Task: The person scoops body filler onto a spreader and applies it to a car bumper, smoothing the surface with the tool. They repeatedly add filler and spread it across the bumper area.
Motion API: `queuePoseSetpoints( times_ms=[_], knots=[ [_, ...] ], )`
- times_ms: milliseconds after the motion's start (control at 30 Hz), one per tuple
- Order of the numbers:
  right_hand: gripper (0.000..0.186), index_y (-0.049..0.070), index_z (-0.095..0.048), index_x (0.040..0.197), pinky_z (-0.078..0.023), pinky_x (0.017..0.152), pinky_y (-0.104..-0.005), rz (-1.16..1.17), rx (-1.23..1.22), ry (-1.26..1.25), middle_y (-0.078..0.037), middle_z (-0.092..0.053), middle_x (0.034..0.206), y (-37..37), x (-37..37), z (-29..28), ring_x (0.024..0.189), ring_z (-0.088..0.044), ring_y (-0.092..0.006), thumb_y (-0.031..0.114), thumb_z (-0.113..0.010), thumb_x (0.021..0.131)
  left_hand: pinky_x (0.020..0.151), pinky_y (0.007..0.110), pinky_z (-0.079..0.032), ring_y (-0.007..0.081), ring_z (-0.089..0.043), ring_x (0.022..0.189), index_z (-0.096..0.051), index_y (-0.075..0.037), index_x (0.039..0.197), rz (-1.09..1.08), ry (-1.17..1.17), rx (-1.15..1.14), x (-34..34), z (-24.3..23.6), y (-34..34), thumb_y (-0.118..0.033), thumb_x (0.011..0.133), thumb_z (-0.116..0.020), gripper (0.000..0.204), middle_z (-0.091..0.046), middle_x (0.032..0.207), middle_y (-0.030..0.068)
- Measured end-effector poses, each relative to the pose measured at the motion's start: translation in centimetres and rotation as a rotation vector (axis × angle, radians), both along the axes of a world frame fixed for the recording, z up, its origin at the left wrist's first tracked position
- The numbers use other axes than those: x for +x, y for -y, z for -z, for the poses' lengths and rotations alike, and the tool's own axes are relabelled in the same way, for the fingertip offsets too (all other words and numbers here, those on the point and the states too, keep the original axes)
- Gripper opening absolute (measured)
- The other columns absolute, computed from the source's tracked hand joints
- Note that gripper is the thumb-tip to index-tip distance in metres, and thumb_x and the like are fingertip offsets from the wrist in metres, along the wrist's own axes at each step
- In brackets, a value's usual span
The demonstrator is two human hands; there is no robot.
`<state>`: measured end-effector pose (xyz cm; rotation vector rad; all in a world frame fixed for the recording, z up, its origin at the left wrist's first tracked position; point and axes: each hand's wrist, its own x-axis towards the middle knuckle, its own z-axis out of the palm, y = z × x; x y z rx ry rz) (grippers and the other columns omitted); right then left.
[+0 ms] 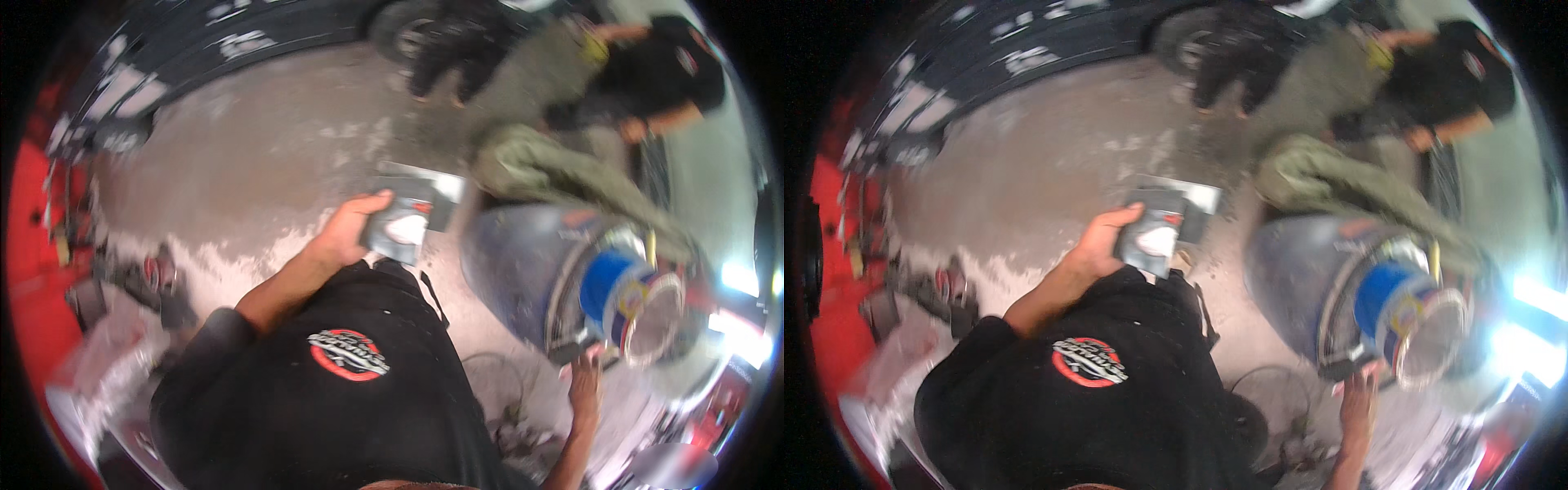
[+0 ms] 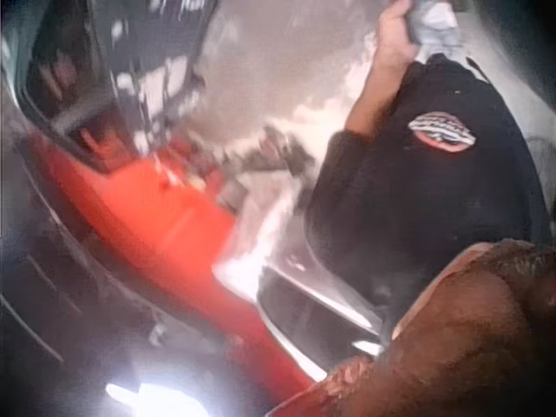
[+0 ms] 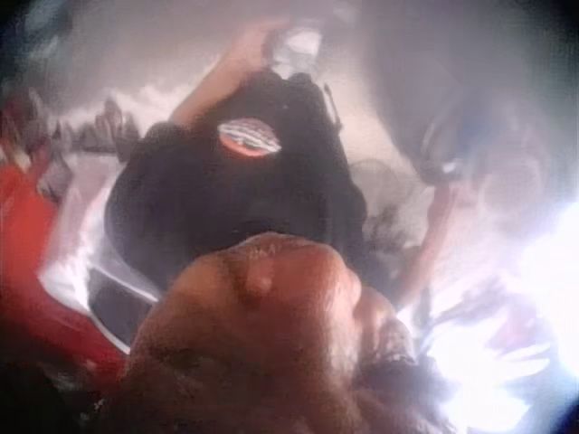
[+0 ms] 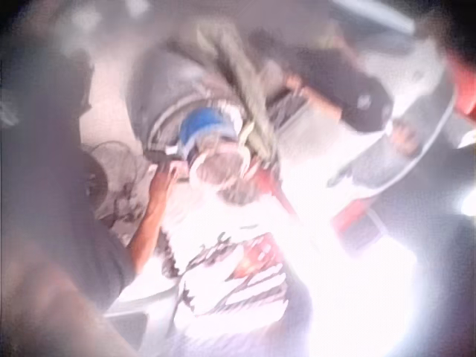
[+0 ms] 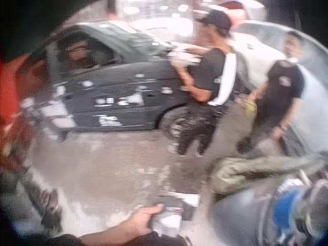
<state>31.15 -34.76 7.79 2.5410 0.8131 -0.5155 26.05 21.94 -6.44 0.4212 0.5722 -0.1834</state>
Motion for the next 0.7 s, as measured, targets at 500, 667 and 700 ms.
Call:
queuePoseSetpoints(
  times_ms=[500, 667, 700],
  knots=[
    [0.069, -0.002, -0.045, 0.145, -0.05, 0.098, -0.0401, 0.377, 1.777, -1.162, -0.015, -0.062, 0.126, -32.3, 9.4, 15.1, 0.113, -0.061, -0.027, 0.049, -0.057, 0.101, 0.089, 0.04, -0.058, 0.022, -0.07, 0.1, -0.063, -0.003, 0.121, -0.471, 0.125, -0.167, 0.3, -2.1, 5.9, -0.027, 0.1, -0.063, 0.032, -0.071, 0.112, 0.0086],
    [0.05, 0.0, -0.047, 0.135, -0.048, 0.098, -0.0365, 0.405, 1.543, -1.382, -0.011, -0.061, 0.119, -37.9, 10.9, 14.3, 0.109, -0.059, -0.0211, 0.041, -0.049, 0.106, 0.092, 0.04, -0.057, 0.0223, -0.07, 0.103, -0.062, -0.003, 0.122, -0.689, 0.143, -0.079, -0.7, -4.6, 7.9, -0.029, 0.1, -0.062, 0.034, -0.071, 0.114, 0.009],
    [0.042, 0.001, -0.051, 0.127, -0.049, 0.092, -0.0342, 0.411, 1.487, -1.393, -0.01, -0.062, 0.113, -38.7, 11.0, 14.2, 0.103, -0.06, -0.0188, 0.038, -0.049, 0.107, 0.093, 0.04, -0.057, 0.0223, -0.069, 0.104, -0.062, -0.003, 0.123, -0.697, 0.161, -0.088, -1.1, -4.7, 8.2, -0.029, 0.1, -0.062, 0.034, -0.07, 0.116, 0.0093]
  ],
)
